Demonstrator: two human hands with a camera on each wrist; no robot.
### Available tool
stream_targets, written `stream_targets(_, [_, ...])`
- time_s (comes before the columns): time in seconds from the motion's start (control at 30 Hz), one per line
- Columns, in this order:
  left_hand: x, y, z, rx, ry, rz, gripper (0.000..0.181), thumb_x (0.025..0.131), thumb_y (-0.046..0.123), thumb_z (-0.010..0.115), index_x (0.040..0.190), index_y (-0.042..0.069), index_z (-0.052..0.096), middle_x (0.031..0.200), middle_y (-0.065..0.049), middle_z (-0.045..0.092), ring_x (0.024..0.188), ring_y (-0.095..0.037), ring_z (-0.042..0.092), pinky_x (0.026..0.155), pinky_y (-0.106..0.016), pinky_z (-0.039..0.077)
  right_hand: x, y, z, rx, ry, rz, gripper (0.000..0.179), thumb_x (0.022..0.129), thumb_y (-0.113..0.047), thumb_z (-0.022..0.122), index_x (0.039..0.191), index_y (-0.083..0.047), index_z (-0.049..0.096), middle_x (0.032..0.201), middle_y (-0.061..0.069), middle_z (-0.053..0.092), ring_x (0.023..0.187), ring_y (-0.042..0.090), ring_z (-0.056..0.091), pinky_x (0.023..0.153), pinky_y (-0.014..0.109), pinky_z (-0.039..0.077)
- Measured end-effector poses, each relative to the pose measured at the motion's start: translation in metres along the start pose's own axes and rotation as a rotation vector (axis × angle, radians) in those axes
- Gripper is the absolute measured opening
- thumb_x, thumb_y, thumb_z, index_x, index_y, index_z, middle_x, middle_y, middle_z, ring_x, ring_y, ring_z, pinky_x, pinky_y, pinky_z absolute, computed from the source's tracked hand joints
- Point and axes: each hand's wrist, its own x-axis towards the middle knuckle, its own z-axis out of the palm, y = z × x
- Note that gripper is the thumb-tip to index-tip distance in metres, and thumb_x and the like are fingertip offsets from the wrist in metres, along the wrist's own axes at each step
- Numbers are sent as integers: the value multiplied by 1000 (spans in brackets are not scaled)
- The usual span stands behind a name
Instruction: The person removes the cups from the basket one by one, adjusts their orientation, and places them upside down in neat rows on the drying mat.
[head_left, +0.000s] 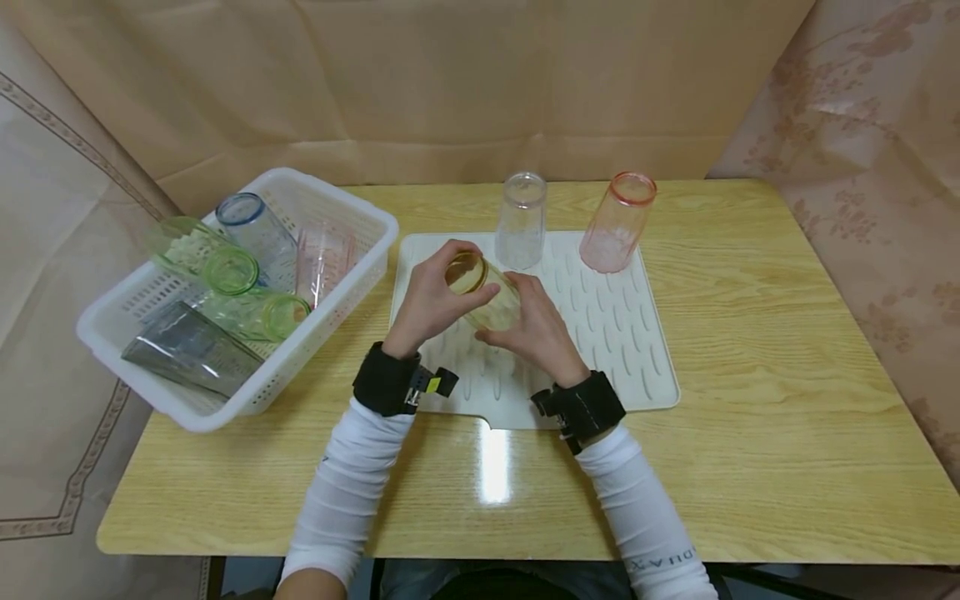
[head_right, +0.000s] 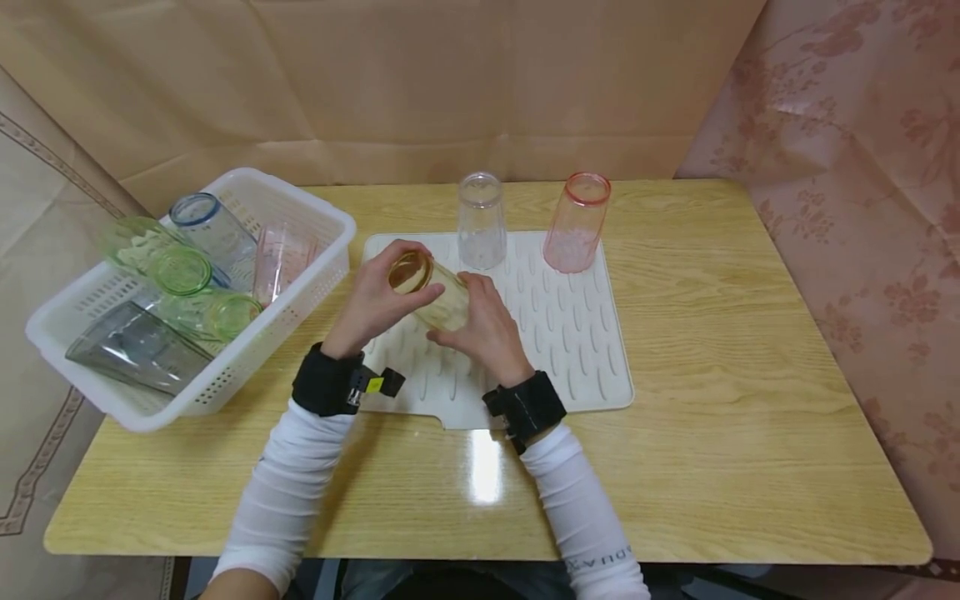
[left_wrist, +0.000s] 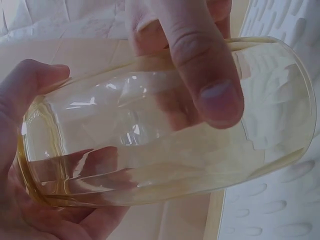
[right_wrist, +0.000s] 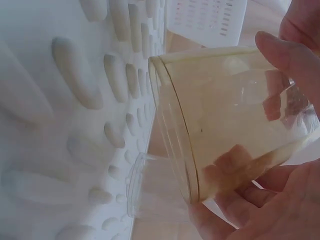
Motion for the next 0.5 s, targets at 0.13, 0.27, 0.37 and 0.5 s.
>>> stream_targets(0.13, [3, 1, -2, 57, 6, 18, 42, 80, 8, 78, 115, -3, 56, 110, -15, 61, 112, -26, 58, 95, -29, 45, -1, 3, -3, -7, -6, 28, 89, 71, -28, 86, 141, 0, 39, 141, 18, 40, 125, 32, 42, 100, 47, 38])
stream_targets(0.27, [7, 3, -9, 128, 15, 16, 43, 80, 10, 79, 114, -2, 56, 107, -15, 62, 109, -27, 60, 93, -32, 47, -4, 8, -8, -23, -2, 23, 88, 71, -27, 86, 141, 0, 40, 142, 18, 39, 129, 32, 40, 102, 47, 36])
stream_targets(0.37, [10, 5, -15, 163, 17, 10, 44, 79, 10, 79, 114, -3, 56, 107, -16, 63, 108, -30, 61, 93, -37, 47, -4, 12, -13, -79, -8, 3, 83, 72, -27, 86, 139, -1, 44, 140, 17, 41, 128, 32, 40, 100, 47, 38])
stream_targets(0.5, [12, 9, -24, 174, 32, 8, 44, 78, 9, 79, 113, -4, 56, 107, -20, 64, 107, -33, 62, 93, -39, 47, -4, 15, -23, -168, -14, -23, 74, 71, -26, 87, 132, -3, 53, 135, 17, 46, 123, 34, 43, 95, 49, 41])
